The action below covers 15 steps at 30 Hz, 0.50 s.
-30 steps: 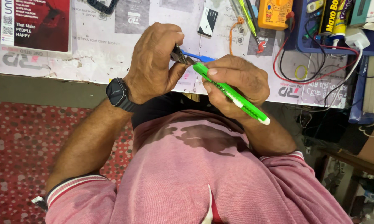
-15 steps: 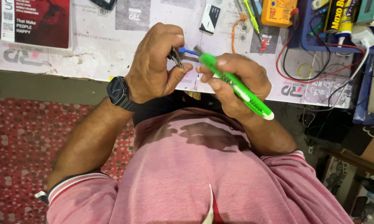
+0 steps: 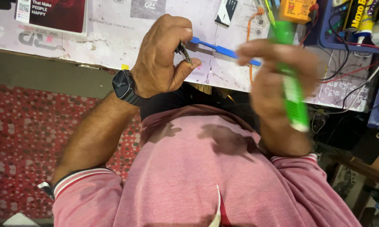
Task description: The person cleans a small electronic circuit board using a blue toothbrush, scrubbing various components and edges. They then use a green utility knife to scrape or clean specific areas on the board. Finally, they use a small metal tool to pick at or adjust a connector on the device.
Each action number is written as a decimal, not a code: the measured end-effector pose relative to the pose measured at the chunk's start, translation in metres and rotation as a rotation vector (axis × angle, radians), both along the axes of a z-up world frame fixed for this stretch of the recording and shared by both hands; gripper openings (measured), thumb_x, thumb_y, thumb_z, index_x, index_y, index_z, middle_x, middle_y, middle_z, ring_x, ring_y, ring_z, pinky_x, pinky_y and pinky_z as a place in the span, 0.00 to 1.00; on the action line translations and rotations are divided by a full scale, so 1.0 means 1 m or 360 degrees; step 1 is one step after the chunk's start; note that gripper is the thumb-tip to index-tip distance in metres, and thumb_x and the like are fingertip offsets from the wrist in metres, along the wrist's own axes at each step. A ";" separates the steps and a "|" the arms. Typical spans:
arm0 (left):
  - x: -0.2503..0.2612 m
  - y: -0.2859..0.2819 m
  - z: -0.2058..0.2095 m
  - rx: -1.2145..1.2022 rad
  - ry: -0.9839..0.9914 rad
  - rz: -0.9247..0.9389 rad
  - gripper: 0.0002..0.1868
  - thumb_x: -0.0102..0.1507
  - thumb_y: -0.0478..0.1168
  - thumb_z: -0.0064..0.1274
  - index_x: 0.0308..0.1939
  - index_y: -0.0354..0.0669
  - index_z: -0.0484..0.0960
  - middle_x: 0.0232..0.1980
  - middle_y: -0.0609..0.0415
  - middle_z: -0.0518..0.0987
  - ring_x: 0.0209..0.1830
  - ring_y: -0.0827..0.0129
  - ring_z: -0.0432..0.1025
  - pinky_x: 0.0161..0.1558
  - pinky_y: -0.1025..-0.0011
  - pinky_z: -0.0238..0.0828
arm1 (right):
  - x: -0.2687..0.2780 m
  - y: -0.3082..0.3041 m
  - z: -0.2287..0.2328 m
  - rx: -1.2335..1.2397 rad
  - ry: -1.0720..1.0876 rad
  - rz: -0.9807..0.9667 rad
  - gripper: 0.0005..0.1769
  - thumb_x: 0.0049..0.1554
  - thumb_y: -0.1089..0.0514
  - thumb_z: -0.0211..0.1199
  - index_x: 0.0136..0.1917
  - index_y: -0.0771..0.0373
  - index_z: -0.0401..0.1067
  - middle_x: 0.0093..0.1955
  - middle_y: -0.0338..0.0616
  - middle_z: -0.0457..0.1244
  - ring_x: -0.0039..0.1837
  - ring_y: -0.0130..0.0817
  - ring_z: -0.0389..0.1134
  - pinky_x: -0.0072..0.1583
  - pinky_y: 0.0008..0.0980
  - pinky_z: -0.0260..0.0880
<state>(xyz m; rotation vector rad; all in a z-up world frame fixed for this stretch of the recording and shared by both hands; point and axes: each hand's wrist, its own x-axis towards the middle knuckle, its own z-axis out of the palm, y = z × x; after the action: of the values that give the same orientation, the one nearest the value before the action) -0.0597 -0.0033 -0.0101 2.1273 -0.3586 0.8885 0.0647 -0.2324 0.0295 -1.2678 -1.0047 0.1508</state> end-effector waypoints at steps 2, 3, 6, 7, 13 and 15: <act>0.000 -0.003 0.003 0.0003 -0.0038 -0.0015 0.27 0.75 0.40 0.62 0.68 0.40 0.60 0.59 0.42 0.72 0.48 0.58 0.70 0.49 0.60 0.71 | 0.007 -0.014 0.005 0.0040 0.0058 -0.0049 0.17 0.70 0.54 0.57 0.69 0.60 0.62 0.54 0.62 0.69 0.49 0.43 0.73 0.52 0.37 0.78; -0.001 -0.003 0.005 0.0007 -0.0042 -0.0025 0.27 0.76 0.40 0.62 0.69 0.40 0.60 0.60 0.42 0.72 0.49 0.59 0.71 0.50 0.60 0.71 | 0.008 -0.022 0.006 0.0060 0.0085 -0.0074 0.17 0.70 0.55 0.57 0.69 0.60 0.62 0.54 0.62 0.68 0.49 0.43 0.73 0.52 0.37 0.78; -0.003 -0.006 0.006 0.0042 -0.0051 0.0033 0.27 0.74 0.40 0.61 0.67 0.40 0.60 0.58 0.42 0.71 0.50 0.53 0.70 0.51 0.57 0.70 | 0.002 -0.050 0.006 0.0087 0.0199 -0.0150 0.17 0.70 0.55 0.57 0.69 0.61 0.62 0.53 0.62 0.68 0.48 0.43 0.73 0.51 0.37 0.78; -0.005 -0.007 0.007 0.0056 -0.0063 0.0027 0.27 0.74 0.40 0.60 0.67 0.40 0.59 0.59 0.42 0.71 0.51 0.52 0.70 0.52 0.57 0.70 | -0.001 -0.060 0.005 0.0094 0.0224 -0.0174 0.17 0.69 0.55 0.57 0.68 0.61 0.62 0.53 0.62 0.68 0.48 0.43 0.73 0.51 0.37 0.78; 0.000 -0.014 0.004 0.0056 -0.0071 -0.0022 0.27 0.74 0.42 0.61 0.68 0.41 0.60 0.58 0.43 0.71 0.50 0.55 0.70 0.50 0.57 0.70 | -0.019 -0.097 0.005 0.0169 0.0240 -0.0287 0.17 0.68 0.56 0.57 0.68 0.62 0.62 0.52 0.62 0.68 0.47 0.43 0.73 0.50 0.36 0.78; -0.003 -0.013 0.004 0.0059 -0.0021 -0.0034 0.27 0.76 0.42 0.62 0.68 0.41 0.60 0.59 0.42 0.72 0.48 0.56 0.70 0.50 0.58 0.70 | -0.026 -0.106 0.003 0.0191 0.0239 -0.0286 0.17 0.68 0.57 0.56 0.68 0.62 0.63 0.52 0.62 0.68 0.47 0.43 0.73 0.50 0.36 0.78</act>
<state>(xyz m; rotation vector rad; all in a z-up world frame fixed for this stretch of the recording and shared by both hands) -0.0632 -0.0168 -0.0062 2.1484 -0.4067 0.8903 0.0382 -0.3381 0.0325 -1.2118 -0.7563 0.0453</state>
